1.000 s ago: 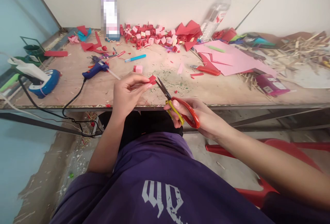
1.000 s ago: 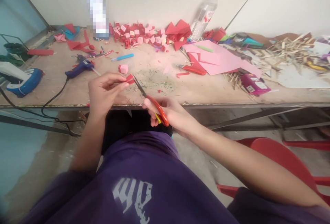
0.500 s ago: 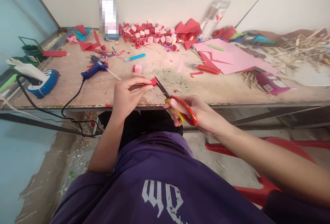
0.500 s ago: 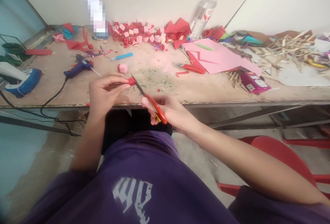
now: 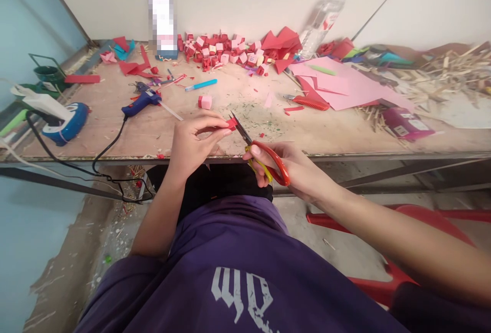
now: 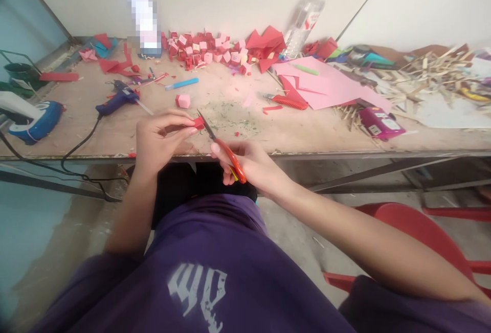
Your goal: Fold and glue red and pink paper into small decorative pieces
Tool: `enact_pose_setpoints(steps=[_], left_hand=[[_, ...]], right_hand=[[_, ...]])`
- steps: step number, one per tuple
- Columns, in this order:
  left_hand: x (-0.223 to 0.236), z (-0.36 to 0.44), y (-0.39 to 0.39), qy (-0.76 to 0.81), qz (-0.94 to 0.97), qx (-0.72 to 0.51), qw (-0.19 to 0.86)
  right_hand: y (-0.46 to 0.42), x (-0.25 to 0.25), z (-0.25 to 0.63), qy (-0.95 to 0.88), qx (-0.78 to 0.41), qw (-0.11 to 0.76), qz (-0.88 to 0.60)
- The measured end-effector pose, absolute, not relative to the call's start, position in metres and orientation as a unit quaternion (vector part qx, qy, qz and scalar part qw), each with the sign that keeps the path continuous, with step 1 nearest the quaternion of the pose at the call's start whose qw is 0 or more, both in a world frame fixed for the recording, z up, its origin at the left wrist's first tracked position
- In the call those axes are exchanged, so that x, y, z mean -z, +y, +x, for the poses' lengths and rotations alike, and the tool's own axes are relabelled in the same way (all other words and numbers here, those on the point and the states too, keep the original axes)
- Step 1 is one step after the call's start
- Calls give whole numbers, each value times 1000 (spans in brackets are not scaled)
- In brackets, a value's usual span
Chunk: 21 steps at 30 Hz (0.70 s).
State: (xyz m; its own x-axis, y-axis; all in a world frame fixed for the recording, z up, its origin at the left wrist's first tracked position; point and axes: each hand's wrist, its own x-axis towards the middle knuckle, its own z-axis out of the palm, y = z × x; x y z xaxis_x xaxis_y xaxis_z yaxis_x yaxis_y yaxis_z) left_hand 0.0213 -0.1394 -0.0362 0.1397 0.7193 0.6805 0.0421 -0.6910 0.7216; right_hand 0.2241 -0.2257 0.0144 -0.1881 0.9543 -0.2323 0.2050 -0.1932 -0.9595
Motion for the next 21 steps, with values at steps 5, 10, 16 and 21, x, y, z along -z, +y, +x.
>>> enact_pose_setpoints(steps=[5, 10, 16, 21], left_hand=[[36, 22, -140, 273, 703, -594, 279], [36, 22, -140, 268, 706, -595, 277], [37, 21, -140, 274, 703, -593, 281], [38, 22, -139, 272, 693, -600, 293]], right_hand=[[-225, -14, 225, -541, -552, 341, -536], [-225, -14, 225, -546, -548, 344, -532], [-224, -12, 225, -544, -548, 350, -530], [-224, -8, 224, -535, -541, 353, -545]])
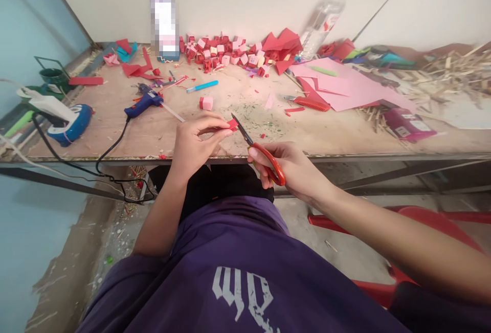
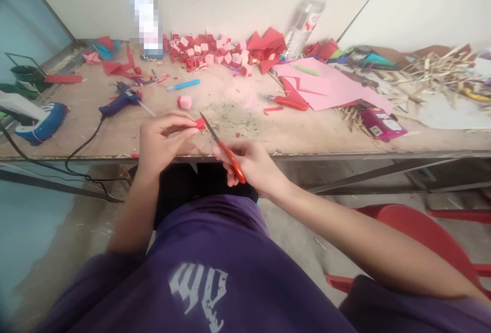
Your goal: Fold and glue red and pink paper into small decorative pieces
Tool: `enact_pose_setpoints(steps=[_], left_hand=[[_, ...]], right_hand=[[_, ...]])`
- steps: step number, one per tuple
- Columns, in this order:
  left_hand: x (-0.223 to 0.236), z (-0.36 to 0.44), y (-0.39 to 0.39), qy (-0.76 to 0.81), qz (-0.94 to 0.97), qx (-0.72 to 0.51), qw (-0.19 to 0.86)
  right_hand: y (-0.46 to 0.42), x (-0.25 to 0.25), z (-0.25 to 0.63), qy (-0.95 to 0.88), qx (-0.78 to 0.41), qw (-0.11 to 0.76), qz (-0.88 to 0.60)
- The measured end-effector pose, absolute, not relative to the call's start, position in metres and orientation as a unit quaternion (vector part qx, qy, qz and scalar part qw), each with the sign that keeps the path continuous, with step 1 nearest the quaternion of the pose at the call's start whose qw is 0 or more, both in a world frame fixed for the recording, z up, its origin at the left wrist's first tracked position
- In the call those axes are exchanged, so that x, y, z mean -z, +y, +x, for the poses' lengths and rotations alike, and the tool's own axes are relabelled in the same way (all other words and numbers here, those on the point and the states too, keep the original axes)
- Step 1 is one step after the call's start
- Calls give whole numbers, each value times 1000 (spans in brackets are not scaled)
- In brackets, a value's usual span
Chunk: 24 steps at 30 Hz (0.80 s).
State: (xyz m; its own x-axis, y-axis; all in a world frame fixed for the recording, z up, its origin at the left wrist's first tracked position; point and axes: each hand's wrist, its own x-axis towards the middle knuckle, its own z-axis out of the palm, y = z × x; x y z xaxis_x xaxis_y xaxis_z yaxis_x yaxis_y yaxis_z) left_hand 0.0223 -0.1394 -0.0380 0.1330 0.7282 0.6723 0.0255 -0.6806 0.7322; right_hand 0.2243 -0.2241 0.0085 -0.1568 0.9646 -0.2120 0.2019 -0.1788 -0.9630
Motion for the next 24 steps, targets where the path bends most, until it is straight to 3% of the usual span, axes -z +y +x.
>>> enact_pose_setpoints(steps=[6, 12, 14, 18, 24], left_hand=[[37, 23, -139, 287, 672, -605, 317], [34, 23, -140, 304, 649, -608, 343], [34, 23, -139, 305, 636, -613, 355], [33, 24, -139, 298, 615, -635, 360], [35, 24, -139, 297, 614, -654, 327]], right_hand=[[-216, -26, 236, -539, -513, 379, -549], [-176, -40, 269, -654, -301, 345, -602], [-172, -38, 271, -629, -342, 366, -594], [-192, -28, 257, -542, -553, 385, -503], [-222, -16, 227, -524, -566, 389, -504]])
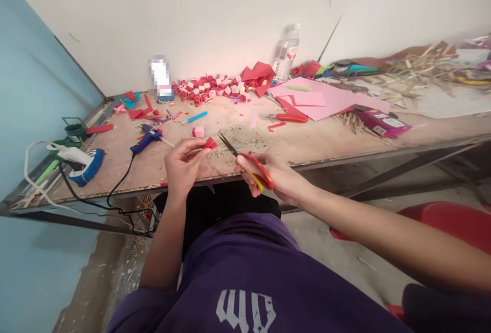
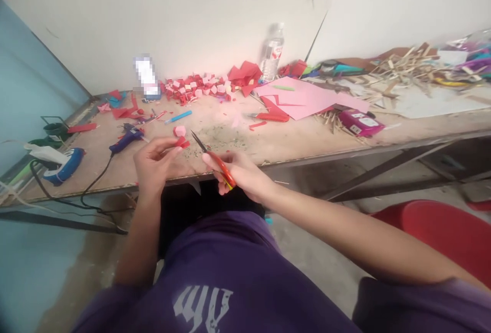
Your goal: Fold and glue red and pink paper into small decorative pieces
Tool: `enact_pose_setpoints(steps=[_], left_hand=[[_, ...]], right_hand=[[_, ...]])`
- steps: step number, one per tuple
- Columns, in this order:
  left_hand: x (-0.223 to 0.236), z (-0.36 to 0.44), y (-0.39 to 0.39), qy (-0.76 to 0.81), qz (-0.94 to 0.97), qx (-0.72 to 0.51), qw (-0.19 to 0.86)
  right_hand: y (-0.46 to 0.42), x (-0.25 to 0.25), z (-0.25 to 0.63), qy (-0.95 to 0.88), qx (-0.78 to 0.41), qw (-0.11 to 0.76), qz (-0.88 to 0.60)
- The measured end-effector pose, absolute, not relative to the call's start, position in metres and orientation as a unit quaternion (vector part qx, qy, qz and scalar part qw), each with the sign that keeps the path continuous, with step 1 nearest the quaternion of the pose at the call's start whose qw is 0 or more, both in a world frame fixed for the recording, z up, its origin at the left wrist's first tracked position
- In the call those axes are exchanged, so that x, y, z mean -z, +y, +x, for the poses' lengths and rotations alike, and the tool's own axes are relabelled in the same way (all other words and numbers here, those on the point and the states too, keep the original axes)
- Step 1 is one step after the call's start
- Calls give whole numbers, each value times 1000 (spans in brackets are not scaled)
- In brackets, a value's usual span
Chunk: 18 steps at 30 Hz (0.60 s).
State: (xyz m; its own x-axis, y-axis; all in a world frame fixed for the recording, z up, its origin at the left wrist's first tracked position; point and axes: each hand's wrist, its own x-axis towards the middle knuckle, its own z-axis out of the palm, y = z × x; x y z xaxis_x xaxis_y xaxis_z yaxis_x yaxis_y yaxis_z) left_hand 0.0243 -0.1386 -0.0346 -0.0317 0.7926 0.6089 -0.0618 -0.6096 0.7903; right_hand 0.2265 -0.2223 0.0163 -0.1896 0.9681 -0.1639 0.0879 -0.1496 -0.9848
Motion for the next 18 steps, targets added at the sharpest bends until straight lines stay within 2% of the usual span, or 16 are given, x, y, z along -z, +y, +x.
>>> enact_pose_setpoints(steps=[18], left_hand=[[33, 24, -143, 319, 638, -640, 284]], right_hand=[[-224, -11, 208, -497, -585, 392, -507]])
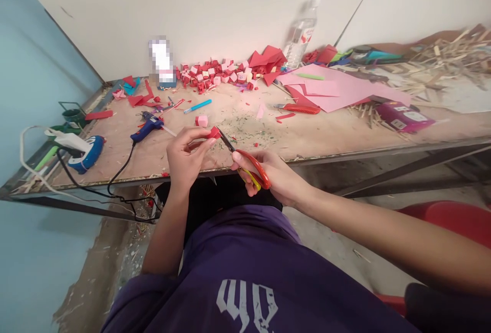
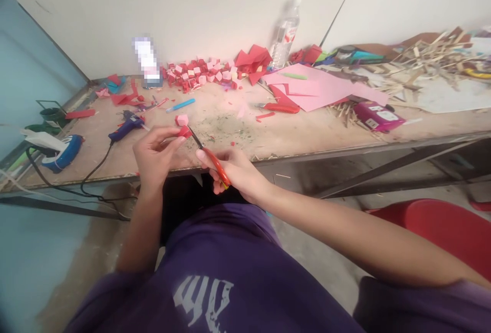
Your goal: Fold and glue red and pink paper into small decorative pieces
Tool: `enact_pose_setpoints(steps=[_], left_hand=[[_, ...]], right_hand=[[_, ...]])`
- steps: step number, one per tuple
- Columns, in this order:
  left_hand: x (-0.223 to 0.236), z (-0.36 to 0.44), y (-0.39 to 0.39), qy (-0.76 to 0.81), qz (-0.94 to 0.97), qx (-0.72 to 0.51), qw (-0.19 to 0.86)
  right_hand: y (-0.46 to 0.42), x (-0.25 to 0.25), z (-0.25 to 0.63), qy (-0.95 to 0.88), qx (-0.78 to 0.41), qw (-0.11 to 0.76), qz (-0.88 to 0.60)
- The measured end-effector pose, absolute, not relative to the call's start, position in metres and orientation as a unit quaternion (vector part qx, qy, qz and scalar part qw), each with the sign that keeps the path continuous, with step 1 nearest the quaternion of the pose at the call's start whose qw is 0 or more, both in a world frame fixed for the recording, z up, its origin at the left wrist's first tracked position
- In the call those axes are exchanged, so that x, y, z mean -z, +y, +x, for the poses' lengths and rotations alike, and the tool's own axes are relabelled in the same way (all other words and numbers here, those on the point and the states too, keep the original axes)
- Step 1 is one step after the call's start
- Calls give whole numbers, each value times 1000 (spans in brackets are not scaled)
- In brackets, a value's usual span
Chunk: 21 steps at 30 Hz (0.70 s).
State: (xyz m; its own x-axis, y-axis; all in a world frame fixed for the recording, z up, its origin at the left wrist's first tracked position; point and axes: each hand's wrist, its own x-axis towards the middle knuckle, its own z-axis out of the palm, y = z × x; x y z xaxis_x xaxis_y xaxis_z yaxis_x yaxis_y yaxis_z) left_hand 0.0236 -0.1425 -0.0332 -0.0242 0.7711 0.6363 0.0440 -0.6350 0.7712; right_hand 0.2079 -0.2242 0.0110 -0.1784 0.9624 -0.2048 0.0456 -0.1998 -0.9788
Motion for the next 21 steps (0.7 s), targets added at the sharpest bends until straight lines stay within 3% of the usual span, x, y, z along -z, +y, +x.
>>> enact_pose_setpoints(steps=[21], left_hand=[[34, 25, -142, 331, 637, -640, 273]], right_hand=[[-223, -11, 206, -489, -588, 397, -508]])
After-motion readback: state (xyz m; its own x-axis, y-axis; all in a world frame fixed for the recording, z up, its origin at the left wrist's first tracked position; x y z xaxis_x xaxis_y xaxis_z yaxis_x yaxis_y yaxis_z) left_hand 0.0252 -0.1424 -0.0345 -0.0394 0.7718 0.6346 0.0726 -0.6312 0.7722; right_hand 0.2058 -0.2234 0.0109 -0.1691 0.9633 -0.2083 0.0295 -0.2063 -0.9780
